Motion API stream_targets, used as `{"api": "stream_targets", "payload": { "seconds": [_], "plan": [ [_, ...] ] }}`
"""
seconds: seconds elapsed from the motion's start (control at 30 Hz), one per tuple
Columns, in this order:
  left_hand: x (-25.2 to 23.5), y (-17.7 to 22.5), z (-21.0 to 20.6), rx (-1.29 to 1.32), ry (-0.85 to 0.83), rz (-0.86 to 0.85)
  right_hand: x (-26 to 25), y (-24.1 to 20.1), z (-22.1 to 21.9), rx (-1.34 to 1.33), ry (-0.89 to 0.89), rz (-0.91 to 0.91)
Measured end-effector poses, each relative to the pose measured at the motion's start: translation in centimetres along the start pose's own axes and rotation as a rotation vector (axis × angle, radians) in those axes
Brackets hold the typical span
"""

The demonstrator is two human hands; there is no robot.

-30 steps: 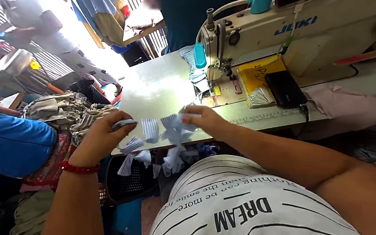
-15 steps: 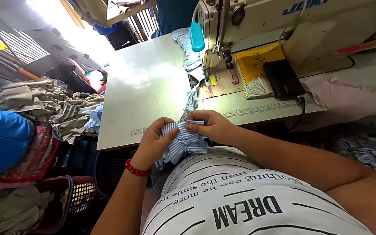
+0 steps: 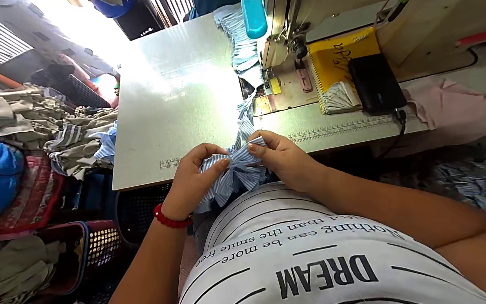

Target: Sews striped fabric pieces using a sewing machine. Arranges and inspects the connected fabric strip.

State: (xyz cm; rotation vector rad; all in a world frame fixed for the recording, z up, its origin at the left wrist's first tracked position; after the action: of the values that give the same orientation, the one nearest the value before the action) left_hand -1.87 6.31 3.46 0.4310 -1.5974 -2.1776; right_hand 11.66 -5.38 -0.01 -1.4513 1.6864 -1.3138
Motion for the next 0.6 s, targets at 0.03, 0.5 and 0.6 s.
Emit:
{"api": "stream_targets", "payload": {
  "seconds": [0.03,0.5,0.6],
  "plan": [
    [0.0,-0.3,-0.3,0.054,-0.042,0.060,0.0,-0.1,-0.1,0.033,0.020,0.040],
    [0.7,-1.6,-1.4,0.225,-0.138,0.074,3.3,-2.7,-0.5,0.762,0.188,0.691],
    [0.9,-1.2,-1.6,0.235,-0.150,0.048,2.8,-1.0,-0.5,0.496,0.039,0.315]
  ]
}}
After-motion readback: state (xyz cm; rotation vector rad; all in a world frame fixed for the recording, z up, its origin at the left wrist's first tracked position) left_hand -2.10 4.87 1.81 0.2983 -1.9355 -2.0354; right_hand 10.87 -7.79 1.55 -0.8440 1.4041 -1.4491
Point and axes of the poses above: each hand's wrist, its own x-axis away from the middle knuckle, its own z-axis out of the back of the hand, y = z × x, the point moved 7 cm from there along -x, towards the middle knuckle, and after that the axes turned 8 degrees about -z, right-handed, at the moved point
